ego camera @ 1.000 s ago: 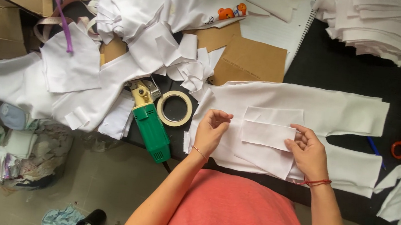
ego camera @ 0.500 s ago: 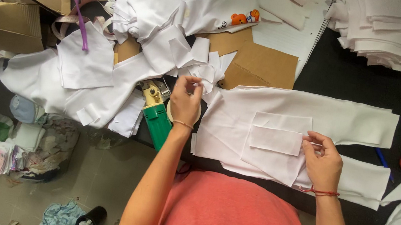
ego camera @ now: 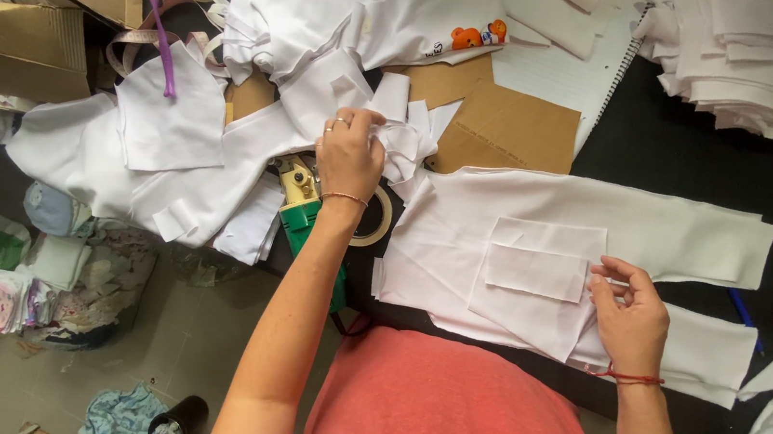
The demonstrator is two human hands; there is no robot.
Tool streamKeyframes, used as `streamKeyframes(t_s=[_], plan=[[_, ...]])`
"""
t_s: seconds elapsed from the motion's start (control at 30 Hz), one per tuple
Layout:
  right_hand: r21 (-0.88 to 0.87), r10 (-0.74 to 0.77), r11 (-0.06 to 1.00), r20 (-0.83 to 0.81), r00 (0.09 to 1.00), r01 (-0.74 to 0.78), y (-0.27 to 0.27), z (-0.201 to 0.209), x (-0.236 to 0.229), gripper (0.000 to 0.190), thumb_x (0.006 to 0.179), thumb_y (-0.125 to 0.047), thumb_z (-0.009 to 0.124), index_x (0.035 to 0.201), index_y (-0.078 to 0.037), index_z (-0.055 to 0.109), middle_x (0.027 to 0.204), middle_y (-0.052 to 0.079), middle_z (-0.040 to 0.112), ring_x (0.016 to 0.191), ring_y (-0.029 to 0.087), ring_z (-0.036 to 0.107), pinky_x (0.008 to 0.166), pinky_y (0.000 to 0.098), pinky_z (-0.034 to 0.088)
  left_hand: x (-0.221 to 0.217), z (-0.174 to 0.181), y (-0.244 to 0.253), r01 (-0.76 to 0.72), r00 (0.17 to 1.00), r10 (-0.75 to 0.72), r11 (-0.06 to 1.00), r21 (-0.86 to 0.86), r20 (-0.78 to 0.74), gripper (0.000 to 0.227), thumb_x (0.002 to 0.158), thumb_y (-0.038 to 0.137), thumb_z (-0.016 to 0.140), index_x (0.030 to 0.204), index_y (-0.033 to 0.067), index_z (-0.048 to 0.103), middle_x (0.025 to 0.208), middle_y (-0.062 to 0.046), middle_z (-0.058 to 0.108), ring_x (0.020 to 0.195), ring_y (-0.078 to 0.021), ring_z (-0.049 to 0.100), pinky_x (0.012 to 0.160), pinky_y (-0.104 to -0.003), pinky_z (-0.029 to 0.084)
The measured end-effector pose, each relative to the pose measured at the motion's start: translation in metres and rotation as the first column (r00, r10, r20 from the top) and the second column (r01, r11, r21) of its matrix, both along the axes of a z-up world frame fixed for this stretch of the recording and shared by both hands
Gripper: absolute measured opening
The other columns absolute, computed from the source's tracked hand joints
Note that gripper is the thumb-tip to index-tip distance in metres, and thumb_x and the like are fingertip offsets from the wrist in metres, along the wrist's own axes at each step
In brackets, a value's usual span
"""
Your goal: Folding and stacking small white fabric garment pieces on a factory workspace
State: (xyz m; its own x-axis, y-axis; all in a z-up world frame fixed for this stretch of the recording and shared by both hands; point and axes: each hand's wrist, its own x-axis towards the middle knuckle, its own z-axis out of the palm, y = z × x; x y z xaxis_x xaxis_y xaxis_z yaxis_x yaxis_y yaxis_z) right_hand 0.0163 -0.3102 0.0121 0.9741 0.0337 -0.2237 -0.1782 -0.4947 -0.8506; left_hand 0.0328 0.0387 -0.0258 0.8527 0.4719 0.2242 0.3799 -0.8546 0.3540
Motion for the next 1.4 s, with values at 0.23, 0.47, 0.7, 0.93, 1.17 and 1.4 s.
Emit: streamKeyframes(t_s=[0.23, 0.47, 0.7, 0.93, 1.17, 1.4], plan=[[0.0, 0.016, 1.0, -0.014, 1.0, -0.016, 0.006, 0.001, 0.003, 0.026, 0.081, 0.004, 0.055, 0.107, 0.0, 0.055, 0.092, 0.017, 0.059, 0.074, 0.019, 0.059, 0.062, 0.0243, 0.048, 0.002, -0.015, -0.008, 0.222, 0.967, -0.233, 0.969, -0.108, -0.106, 0.041, 0.073, 0.017, 0.064, 0.109, 0.0297, 0.051, 0.109, 0.004, 0.047, 0.096, -0.0209, 0.05, 0.077, -0.036, 0.045], [0.022, 0.037, 0.999, -0.02, 0.999, -0.036, 0.009, 0.004, 0.003, 0.025, 0.082, 0.003, 0.055, 0.107, 0.0, 0.055, 0.092, 0.016, 0.059, 0.073, 0.018, 0.059, 0.062, 0.0238, 0.048, 0.007, -0.014, 0.004, 0.121, 0.988, -0.139, 0.971, -0.205, -0.072, 0.022, 0.07, 0.031, 0.068, 0.081, 0.0183, 0.053, 0.082, -0.003, 0.052, 0.083, -0.0287, 0.055, 0.07, -0.041, 0.047], [0.091, 0.025, 0.996, -0.025, 0.999, -0.023, 0.012, 0.014, 0.004, 0.024, 0.082, 0.003, 0.054, 0.107, 0.001, 0.054, 0.093, 0.018, 0.059, 0.074, 0.019, 0.059, 0.063, 0.0256, 0.049, 0.01, 0.081, -0.011, 0.291, 0.914, -0.05, 0.771, -0.566, 0.402, 0.018, 0.08, 0.028, 0.064, 0.081, 0.0129, 0.055, 0.081, -0.006, 0.061, 0.085, -0.0242, 0.061, 0.08, -0.034, 0.045], [0.245, 0.047, 0.969, -0.049, 0.998, -0.034, 0.032, 0.036, 0.007, 0.022, 0.083, 0.001, 0.052, 0.106, 0.001, 0.054, 0.092, 0.016, 0.059, 0.074, 0.016, 0.057, 0.065, 0.0241, 0.049, 0.003, 0.145, -0.036, 0.395, 0.861, -0.049, 0.692, -0.604, 0.507, 0.014, 0.081, 0.023, 0.063, 0.08, 0.0114, 0.055, 0.063, -0.001, 0.057, 0.065, -0.0109, 0.054, 0.072, -0.026, 0.044], [0.514, 0.246, 0.82, 0.084, 0.966, -0.254, 0.081, 0.096, 0.007, 0.046, 0.071, -0.007, 0.061, 0.113, 0.004, 0.046, 0.113, 0.017, 0.052, 0.108, 0.023, 0.048, 0.083, 0.032, 0.043, -0.007, 0.171, -0.086, 0.384, 0.922, -0.02, -0.099, -0.918, 0.387, 0.023, 0.086, 0.021, 0.051, 0.097, 0.0042, 0.039, 0.093, -0.022, 0.062, 0.065, -0.0228, 0.065, 0.049, -0.028, 0.054], [0.414, 0.294, 0.857, 0.099, 0.951, -0.308, 0.095, 0.087, 0.004, 0.037, 0.071, -0.008, 0.067, 0.105, 0.0, 0.053, 0.095, 0.01, 0.06, 0.094, 0.017, 0.056, 0.086, 0.032, 0.041, -0.028, 0.156, -0.104, 0.295, 0.93, -0.174, -0.167, -0.941, 0.322, 0.048, 0.083, 0.002, 0.051, 0.129, 0.0085, 0.037, 0.117, -0.019, 0.051, 0.097, -0.0179, 0.053, 0.079, -0.03, 0.05]])
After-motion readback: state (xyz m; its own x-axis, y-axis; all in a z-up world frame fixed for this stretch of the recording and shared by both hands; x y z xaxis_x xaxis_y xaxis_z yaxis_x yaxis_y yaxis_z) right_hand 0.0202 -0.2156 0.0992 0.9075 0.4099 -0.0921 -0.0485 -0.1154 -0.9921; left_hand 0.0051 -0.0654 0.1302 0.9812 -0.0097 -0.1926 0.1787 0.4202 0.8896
